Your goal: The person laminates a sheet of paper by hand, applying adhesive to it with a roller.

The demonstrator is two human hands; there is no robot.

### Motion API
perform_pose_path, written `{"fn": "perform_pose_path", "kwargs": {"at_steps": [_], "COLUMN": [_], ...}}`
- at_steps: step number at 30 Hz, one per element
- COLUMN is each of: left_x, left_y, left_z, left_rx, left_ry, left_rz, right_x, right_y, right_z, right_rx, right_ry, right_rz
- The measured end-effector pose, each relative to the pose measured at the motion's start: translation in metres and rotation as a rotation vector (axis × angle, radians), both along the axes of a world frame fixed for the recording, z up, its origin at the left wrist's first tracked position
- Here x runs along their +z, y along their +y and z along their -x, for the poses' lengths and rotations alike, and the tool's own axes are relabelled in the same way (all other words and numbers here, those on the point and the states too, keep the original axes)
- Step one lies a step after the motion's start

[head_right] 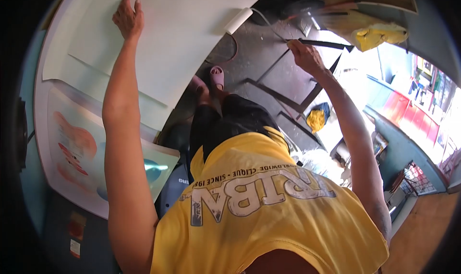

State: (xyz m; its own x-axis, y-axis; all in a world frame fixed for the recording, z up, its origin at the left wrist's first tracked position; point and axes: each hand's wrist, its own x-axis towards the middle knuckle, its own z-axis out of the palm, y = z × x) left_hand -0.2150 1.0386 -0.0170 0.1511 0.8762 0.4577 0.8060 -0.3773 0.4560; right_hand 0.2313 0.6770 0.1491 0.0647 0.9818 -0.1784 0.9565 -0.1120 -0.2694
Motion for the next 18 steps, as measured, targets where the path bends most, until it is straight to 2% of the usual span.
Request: {"fn": "perform_pose_path", "kwargs": {"at_steps": [2, 3, 6, 7, 8, 10, 12, 13, 14, 16, 18], "left_x": [-0.007, -0.009, -0.008, 0.003, 0.039, 0.082, 0.073, 0.073, 0.066, 0.070, 0.080], "left_y": [0.008, 0.012, 0.031, 0.028, 0.001, -0.041, -0.064, -0.086, -0.107, -0.145, -0.170], "left_z": [0.004, 0.009, 0.025, 0.031, 0.030, 0.031, 0.060, 0.074, 0.089, 0.112, 0.125], "left_rx": [-0.048, -0.071, -0.137, -0.234, -0.244, -0.167, -0.270, -0.278, -0.219, -0.100, -0.026], "left_ry": [-0.014, -0.020, -0.282, -0.327, -0.324, -0.309, -0.070, 0.046, 0.099, 0.228, 0.279], "left_rz": [0.010, 0.014, 0.232, 0.196, 0.226, 0.315, 0.094, 0.059, 0.076, 0.144, 0.208], "right_x": [0.007, 0.006, 0.015, 0.014, 0.011, 0.007, -0.003, -0.013, -0.021, -0.018, -0.018], "right_y": [-0.019, -0.026, -0.027, -0.027, -0.025, -0.015, -0.015, -0.012, 0.008, 0.034, 0.059], "right_z": [-0.003, -0.007, 0.001, -0.002, -0.001, 0.011, 0.013, 0.017, 0.022, 0.052, 0.075], "right_rx": [-0.053, -0.050, -0.146, -0.178, -0.201, -0.112, -0.198, -0.244, -0.272, -0.254, -0.270], "right_ry": [-0.042, -0.022, 0.002, 0.024, 0.047, 0.199, 0.266, 0.313, 0.362, 0.311, 0.350], "right_rz": [0.080, 0.038, -0.008, 0.003, 0.001, -0.158, -0.001, 0.016, 0.001, -0.183, -0.183]}}
